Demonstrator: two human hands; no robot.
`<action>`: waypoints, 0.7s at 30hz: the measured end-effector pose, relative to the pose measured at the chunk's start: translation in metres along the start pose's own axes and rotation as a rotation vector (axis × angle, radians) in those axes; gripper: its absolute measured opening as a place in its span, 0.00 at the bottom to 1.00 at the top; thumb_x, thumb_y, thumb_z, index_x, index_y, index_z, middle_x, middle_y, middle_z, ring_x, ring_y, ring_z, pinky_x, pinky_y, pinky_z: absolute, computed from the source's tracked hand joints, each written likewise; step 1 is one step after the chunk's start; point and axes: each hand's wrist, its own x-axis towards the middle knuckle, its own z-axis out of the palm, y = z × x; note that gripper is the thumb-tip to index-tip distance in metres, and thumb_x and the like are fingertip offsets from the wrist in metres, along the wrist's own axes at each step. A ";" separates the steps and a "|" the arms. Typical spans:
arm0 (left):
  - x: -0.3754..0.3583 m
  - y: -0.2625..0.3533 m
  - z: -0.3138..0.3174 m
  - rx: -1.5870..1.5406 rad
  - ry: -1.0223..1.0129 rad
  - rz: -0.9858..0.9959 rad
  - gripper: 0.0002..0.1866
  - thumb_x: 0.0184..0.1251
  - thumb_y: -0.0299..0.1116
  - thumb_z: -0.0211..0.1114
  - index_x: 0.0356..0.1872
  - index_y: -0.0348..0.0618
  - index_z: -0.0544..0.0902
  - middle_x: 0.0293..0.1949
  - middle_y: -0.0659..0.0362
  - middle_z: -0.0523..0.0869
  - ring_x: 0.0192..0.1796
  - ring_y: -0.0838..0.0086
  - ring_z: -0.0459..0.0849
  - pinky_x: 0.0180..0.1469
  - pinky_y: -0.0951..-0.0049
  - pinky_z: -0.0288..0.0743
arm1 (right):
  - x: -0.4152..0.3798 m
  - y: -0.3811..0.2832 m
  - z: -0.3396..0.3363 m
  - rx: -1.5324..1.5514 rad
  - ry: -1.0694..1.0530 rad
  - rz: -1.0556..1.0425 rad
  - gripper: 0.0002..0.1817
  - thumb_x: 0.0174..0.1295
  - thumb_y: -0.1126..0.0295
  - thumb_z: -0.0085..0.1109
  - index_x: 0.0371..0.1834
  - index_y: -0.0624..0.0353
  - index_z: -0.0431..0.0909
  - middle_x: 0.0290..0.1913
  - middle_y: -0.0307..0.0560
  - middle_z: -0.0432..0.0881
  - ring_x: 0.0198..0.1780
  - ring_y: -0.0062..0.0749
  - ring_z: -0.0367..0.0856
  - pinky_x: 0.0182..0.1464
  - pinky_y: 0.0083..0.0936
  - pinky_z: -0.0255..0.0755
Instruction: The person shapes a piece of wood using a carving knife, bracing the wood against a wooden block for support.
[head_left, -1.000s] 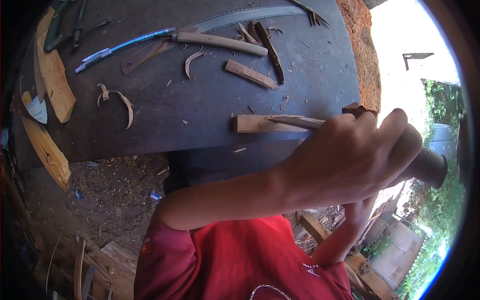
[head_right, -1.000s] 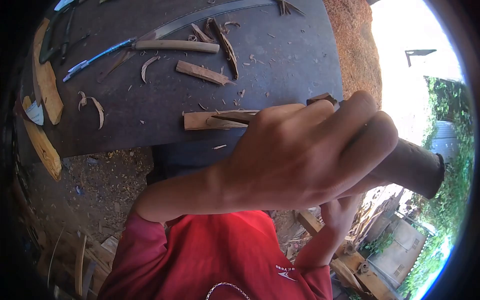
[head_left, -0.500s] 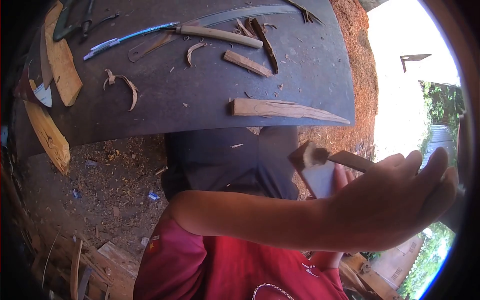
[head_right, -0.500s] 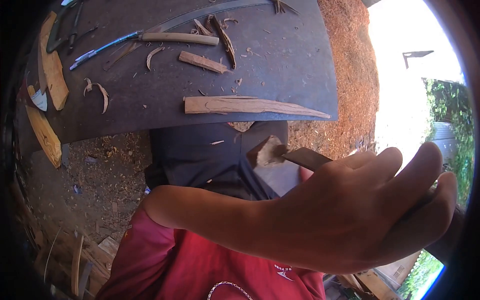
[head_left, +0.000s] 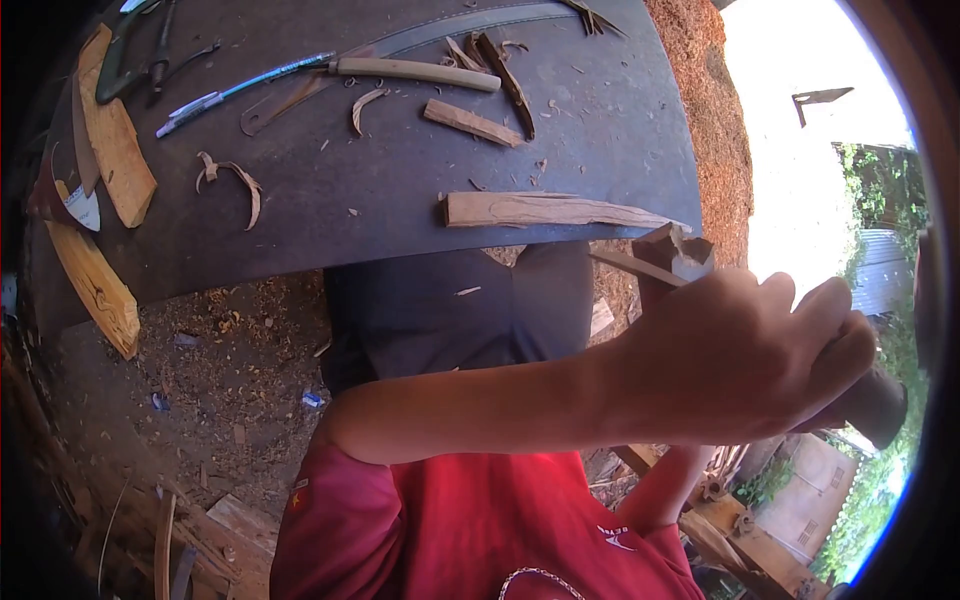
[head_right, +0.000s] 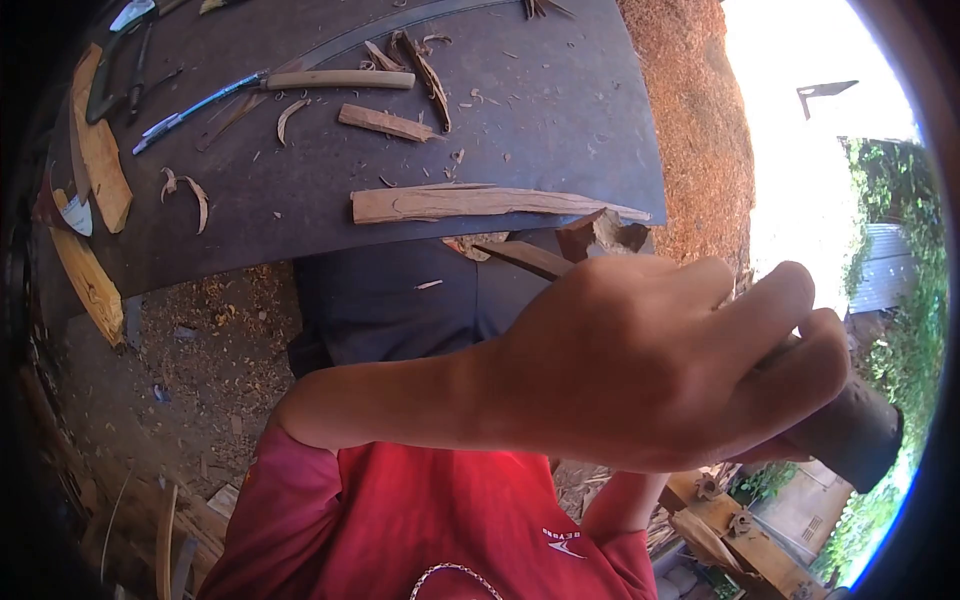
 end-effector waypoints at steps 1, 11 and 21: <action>0.001 -0.005 -0.003 0.006 -0.002 0.005 0.19 0.70 0.43 0.71 0.42 0.36 0.77 0.33 0.57 0.78 0.22 0.73 0.78 0.16 0.68 0.69 | -0.001 0.002 -0.002 -0.025 0.004 -0.012 0.31 0.67 0.59 0.70 0.68 0.67 0.77 0.66 0.61 0.82 0.66 0.54 0.81 0.69 0.46 0.70; 0.005 -0.046 -0.016 0.096 0.092 -0.040 0.25 0.65 0.54 0.75 0.44 0.42 0.79 0.33 0.57 0.79 0.20 0.72 0.82 0.14 0.69 0.73 | 0.036 -0.026 -0.014 0.060 -0.100 0.037 0.31 0.64 0.60 0.71 0.66 0.67 0.79 0.56 0.58 0.89 0.57 0.52 0.86 0.62 0.46 0.76; 0.003 -0.053 -0.017 0.149 0.228 -0.072 0.28 0.60 0.57 0.77 0.43 0.43 0.79 0.35 0.56 0.78 0.20 0.74 0.81 0.13 0.71 0.70 | 0.046 -0.028 -0.016 0.112 -0.107 -0.025 0.29 0.65 0.56 0.67 0.62 0.70 0.83 0.55 0.59 0.89 0.54 0.46 0.89 0.55 0.37 0.81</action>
